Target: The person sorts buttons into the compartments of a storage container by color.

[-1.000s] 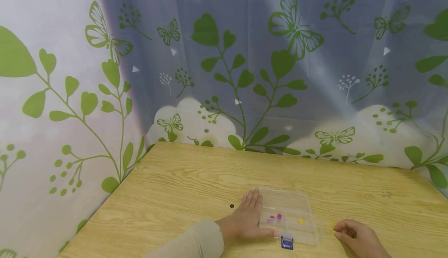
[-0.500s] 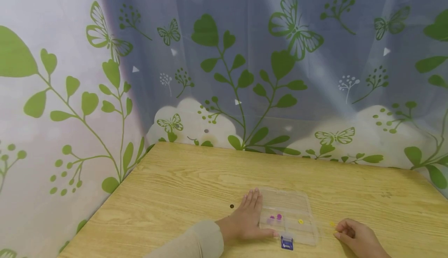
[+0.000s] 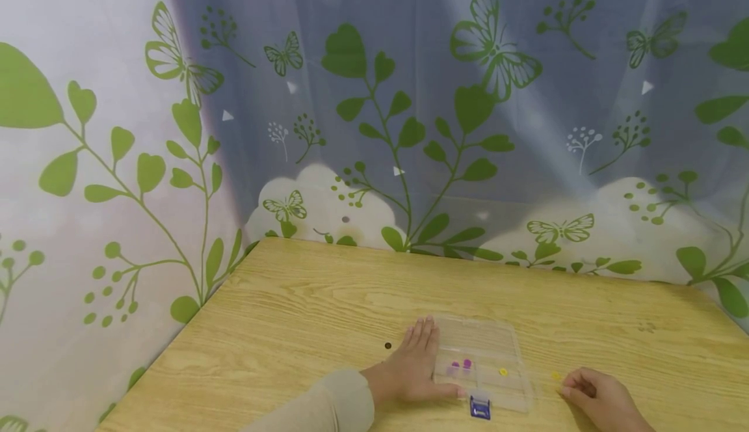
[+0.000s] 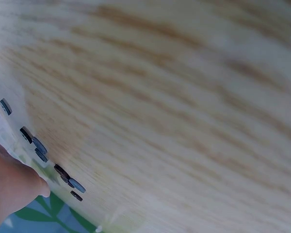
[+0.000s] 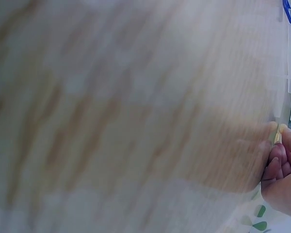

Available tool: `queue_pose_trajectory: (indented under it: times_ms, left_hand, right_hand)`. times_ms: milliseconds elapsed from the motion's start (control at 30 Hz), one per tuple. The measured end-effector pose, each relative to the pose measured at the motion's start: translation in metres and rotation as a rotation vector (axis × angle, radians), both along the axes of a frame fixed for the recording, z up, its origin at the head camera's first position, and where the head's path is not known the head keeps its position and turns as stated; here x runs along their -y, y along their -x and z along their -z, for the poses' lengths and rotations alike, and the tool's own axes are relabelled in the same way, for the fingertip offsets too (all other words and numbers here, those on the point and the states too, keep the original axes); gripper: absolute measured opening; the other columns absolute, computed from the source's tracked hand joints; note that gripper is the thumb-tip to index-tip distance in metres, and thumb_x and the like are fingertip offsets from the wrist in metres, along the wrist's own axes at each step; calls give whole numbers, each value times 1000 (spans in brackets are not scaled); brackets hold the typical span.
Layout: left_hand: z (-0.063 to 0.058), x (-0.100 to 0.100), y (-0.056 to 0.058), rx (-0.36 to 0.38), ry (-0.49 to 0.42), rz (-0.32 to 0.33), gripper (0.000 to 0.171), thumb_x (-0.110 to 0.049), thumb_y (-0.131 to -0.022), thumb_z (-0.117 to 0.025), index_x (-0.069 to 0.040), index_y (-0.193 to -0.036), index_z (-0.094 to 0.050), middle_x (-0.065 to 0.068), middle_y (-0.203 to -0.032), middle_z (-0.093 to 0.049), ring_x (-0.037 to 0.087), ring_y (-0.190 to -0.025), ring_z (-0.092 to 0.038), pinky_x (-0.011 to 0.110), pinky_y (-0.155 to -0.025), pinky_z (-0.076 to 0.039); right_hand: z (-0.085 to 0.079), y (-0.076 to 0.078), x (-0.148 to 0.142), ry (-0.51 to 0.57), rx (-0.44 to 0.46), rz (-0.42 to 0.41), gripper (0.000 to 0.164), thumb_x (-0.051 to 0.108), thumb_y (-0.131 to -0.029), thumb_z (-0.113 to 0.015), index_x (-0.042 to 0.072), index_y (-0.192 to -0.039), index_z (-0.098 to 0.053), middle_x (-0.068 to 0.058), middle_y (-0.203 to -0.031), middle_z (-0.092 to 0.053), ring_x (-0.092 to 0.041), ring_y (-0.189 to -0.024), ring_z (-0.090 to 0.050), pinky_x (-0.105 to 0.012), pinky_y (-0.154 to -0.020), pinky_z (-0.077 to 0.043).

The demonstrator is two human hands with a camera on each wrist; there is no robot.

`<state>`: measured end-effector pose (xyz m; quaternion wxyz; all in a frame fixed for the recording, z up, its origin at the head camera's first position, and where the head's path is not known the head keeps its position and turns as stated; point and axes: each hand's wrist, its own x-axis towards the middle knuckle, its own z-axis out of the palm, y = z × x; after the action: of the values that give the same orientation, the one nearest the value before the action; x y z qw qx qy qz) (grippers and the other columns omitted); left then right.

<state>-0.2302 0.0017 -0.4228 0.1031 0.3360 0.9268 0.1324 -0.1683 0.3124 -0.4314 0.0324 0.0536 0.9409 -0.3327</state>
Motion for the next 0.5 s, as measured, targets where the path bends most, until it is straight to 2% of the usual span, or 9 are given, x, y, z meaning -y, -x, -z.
queue_pose_trajectory:
  times_ms: [233,500]
  left_hand:
    - [-1,0,-1,-1,5,-2,106,-75,-81,-39,0,-148,-4,19,-155,2,32,-144,1,42,-118,-8]
    - [-2,-1,-1,8,3,-8,107,-75,-81,-40,-1,-148,-3,18,-156,3,31,-144,1,41,-118,-7]
  right_hand:
    - [-2,-1,1,-25,-12,-4,17,19,-89,-61,2,-92,-64,3,-83,-62,2,-67,-44,-18,-61,-42]
    - [-3,0,-1,-34,-16,19,21,22,-88,-63,2,-92,-66,1,-86,-65,4,-71,-48,-18,-63,-45]
